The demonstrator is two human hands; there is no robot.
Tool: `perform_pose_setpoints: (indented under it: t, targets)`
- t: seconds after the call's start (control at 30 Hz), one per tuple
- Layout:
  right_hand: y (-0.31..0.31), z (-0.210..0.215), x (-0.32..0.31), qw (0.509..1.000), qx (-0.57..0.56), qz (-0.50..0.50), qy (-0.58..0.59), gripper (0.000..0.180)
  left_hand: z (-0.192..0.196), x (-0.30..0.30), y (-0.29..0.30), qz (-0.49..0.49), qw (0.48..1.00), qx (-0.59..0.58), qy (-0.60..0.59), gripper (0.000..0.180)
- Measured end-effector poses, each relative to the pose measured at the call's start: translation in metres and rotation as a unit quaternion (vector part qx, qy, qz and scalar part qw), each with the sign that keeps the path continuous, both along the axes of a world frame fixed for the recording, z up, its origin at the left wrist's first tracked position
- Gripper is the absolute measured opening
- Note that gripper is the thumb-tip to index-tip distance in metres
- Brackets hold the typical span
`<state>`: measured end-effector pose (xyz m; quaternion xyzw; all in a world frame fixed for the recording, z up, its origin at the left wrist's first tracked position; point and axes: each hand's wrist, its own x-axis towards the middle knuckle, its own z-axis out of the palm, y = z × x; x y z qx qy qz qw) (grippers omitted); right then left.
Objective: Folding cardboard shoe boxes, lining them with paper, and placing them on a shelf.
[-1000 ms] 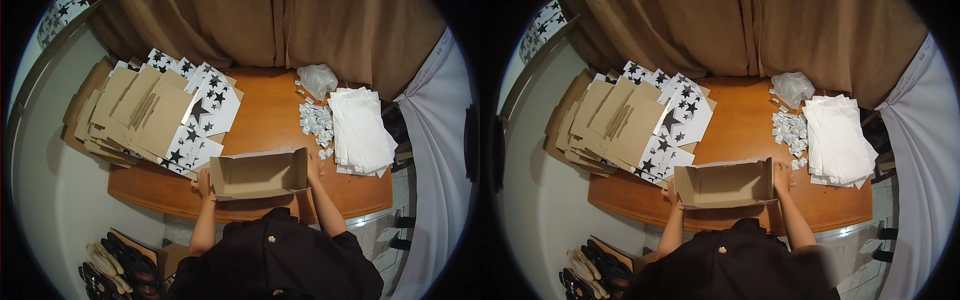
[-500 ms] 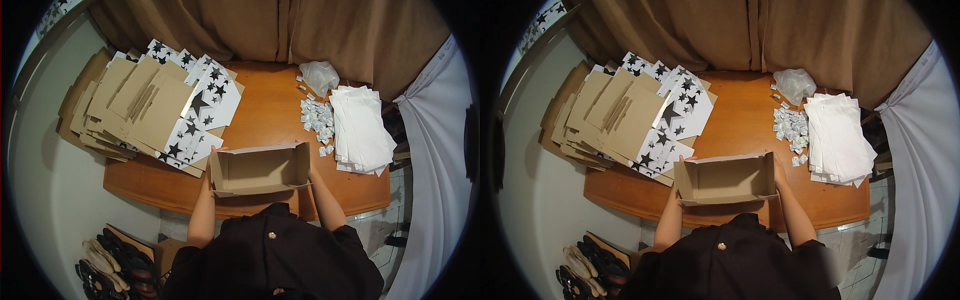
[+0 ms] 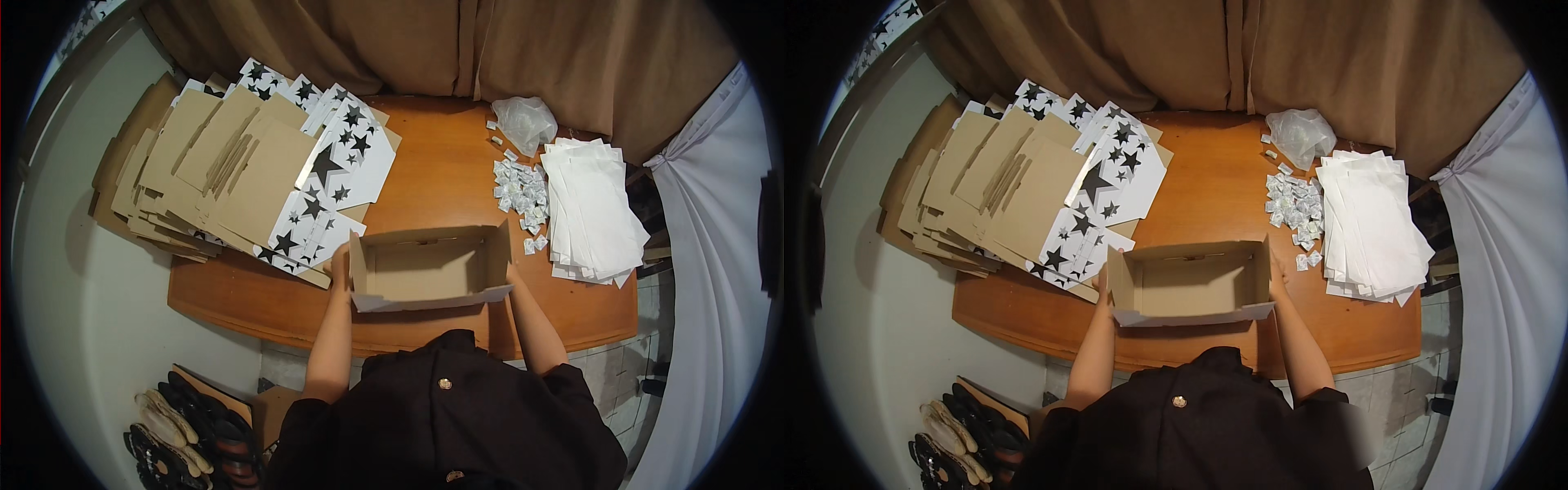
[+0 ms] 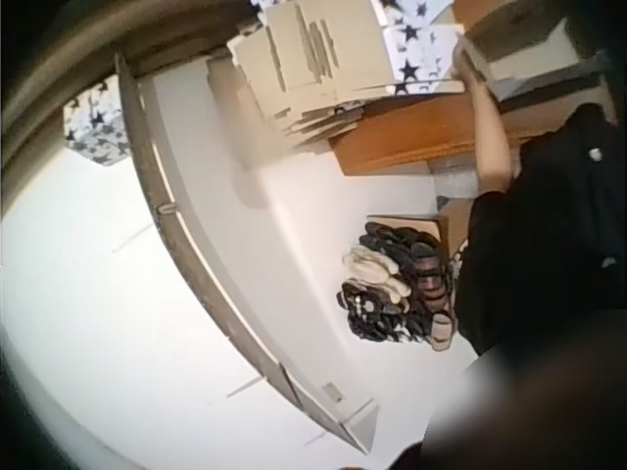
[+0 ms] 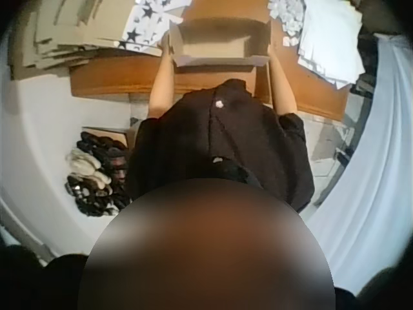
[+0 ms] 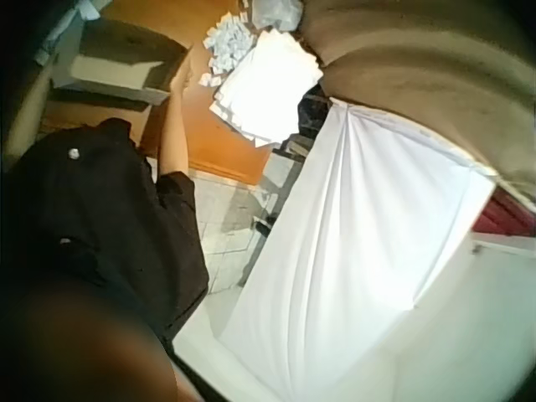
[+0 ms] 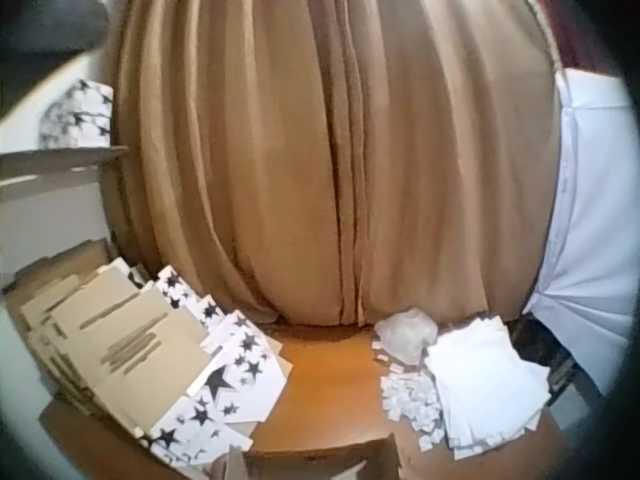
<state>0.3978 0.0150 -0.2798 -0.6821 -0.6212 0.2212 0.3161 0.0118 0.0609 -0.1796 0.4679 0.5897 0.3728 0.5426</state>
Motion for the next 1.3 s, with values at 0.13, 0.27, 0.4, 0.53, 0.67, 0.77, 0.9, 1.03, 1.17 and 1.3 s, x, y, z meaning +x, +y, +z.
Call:
perform_pose_setpoints:
  t: [0.13, 0.27, 0.4, 0.53, 0.67, 0.77, 0.9, 1.03, 1.17, 1.3]
  targets:
    - [0.008, 0.088, -0.033, 0.972, -0.115, -0.201, -0.042, 0.033, 0.014, -0.007, -0.001, 0.076, 0.922, 0.123, 0.36, 0.033]
    - [0.006, 0.115, -0.024, 0.972, 0.023, -0.232, 0.038, 0.033, 0.005, -0.024, 0.009, 0.264, 0.932, 0.238, 0.071, 0.026]
    - [-0.025, 0.151, -0.014, 0.938, 0.094, -0.237, 0.235, 0.036, 0.083, 0.002, -0.03, 0.339, 0.893, 0.296, -0.021, 0.017]
    - [-0.064, 0.19, -0.043, 0.949, 0.184, -0.12, 0.224, 0.051, 0.109, 0.008, -0.081, 0.23, 0.828, 0.474, 0.192, 0.014]
    - [-0.073, 0.213, -0.077, 0.971, 0.132, -0.075, 0.186, 0.062, 0.127, 0.019, -0.087, -0.088, 0.789, 0.554, 0.25, 0.019]
    - [-0.071, 0.213, -0.08, 0.976, 0.143, -0.072, 0.149, 0.052, 0.137, 0.029, -0.078, -0.157, 0.788, 0.535, 0.262, 0.027]
    - [-0.073, 0.207, -0.066, 0.96, 0.125, -0.08, 0.236, 0.044, 0.15, 0.019, -0.069, -0.202, 0.789, 0.482, 0.324, 0.045]
    - [-0.081, 0.204, -0.051, 0.965, 0.111, -0.078, 0.224, 0.041, 0.135, 0.004, -0.055, -0.197, 0.79, 0.396, 0.424, 0.071]
    - [-0.081, 0.191, -0.048, 0.955, 0.125, -0.087, 0.253, 0.04, 0.111, 0.007, -0.053, -0.15, 0.809, 0.315, 0.474, 0.076]
    - [-0.078, 0.191, -0.063, 0.936, 0.149, -0.057, 0.314, 0.047, 0.099, 0.026, -0.059, -0.109, 0.809, 0.289, 0.5, 0.069]
